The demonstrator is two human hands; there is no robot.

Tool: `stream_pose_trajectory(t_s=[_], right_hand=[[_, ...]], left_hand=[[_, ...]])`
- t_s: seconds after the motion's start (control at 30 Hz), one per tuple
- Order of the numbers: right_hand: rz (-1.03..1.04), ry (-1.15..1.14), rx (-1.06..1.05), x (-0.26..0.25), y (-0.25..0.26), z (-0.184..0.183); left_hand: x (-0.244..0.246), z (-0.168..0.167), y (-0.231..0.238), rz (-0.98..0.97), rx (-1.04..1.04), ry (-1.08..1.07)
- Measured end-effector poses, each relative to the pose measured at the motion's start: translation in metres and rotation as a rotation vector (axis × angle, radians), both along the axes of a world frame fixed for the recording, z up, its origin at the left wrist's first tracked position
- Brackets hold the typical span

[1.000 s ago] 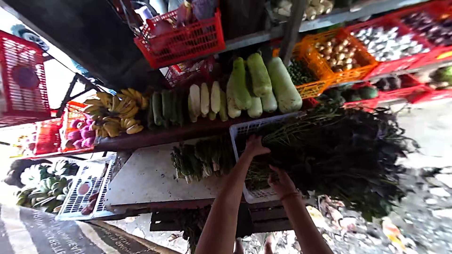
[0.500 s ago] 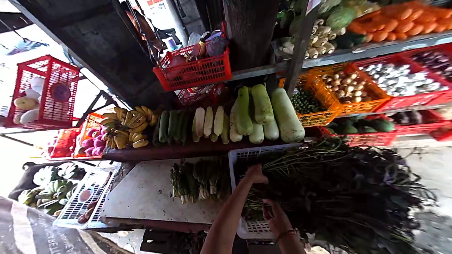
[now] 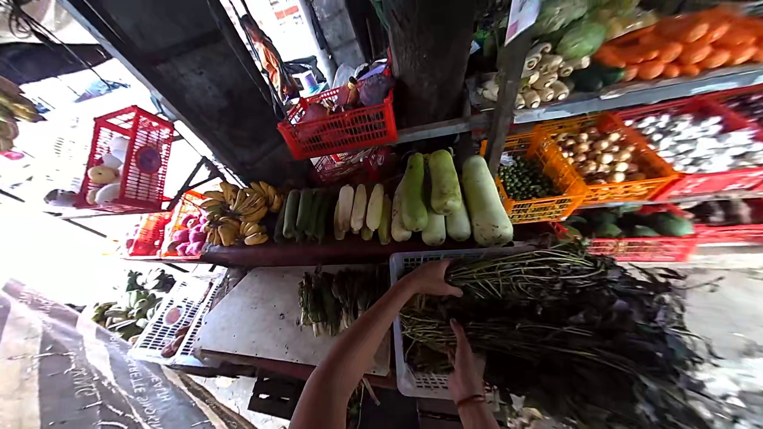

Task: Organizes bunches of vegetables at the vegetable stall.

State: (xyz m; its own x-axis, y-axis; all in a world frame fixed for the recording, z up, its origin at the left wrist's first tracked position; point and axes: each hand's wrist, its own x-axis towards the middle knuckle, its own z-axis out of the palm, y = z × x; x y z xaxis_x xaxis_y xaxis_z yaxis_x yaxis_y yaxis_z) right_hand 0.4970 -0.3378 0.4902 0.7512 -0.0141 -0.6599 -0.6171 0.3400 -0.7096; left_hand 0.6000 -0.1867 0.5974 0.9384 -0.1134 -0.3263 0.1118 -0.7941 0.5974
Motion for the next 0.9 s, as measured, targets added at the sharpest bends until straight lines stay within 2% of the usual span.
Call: stream_pose_trajectory(t_s=[0.1, 0.17, 0.23, 0.33, 0.4, 0.47, 0.5, 0.6, 0.67, 0.7, 0.8, 0.9], right_hand=[[-0.037, -0.176, -0.059, 0.001, -0.002, 0.011], [-0.046, -0.216, -0.028, 0.001, -0.010, 0.019], [-0.092, -0.245, 0.000, -0.003, -0.019, 0.031], [-0.162, -0.358, 0.090, -0.013, -0.035, 0.054], [-0.198, -0.463, 0.170, -0.015, -0.044, 0.063], [-0.175, -0.531, 0.231, -0.016, -0.058, 0.067], [-0.166, -0.544, 0.225, -0.016, -0.064, 0.069], [-0.083, -0.505, 0.020, -0.014, -0.077, 0.072], [0.075, -0.464, -0.154, -0.010, -0.087, 0.071], [0.157, -0.438, -0.175, -0.008, -0.092, 0.071], [0.244, -0.345, -0.035, -0.009, -0.106, 0.065], [0.181, -0.342, 0.130, -0.014, -0.120, 0.051]], left_hand=[[-0.006, 0.032, -0.009, -0.068, 0.075, -0.086], [-0.012, 0.055, -0.017, -0.084, 0.120, -0.005], [-0.019, 0.063, -0.028, -0.076, 0.134, 0.096], [-0.035, 0.053, -0.039, 0.011, -0.039, 0.184], [-0.046, 0.054, -0.048, 0.112, -0.180, 0.318], [-0.060, 0.058, -0.059, 0.233, -0.247, 0.438], [-0.068, 0.054, -0.065, 0.279, -0.252, 0.426], [-0.084, 0.038, -0.073, 0.293, -0.086, 0.238], [-0.089, 0.038, -0.075, 0.256, 0.081, 0.233], [-0.089, 0.036, -0.075, 0.241, 0.111, 0.247], [-0.097, 0.014, -0.077, 0.255, -0.054, 0.278], [-0.112, 0.002, -0.096, 0.451, -0.390, 0.319]])
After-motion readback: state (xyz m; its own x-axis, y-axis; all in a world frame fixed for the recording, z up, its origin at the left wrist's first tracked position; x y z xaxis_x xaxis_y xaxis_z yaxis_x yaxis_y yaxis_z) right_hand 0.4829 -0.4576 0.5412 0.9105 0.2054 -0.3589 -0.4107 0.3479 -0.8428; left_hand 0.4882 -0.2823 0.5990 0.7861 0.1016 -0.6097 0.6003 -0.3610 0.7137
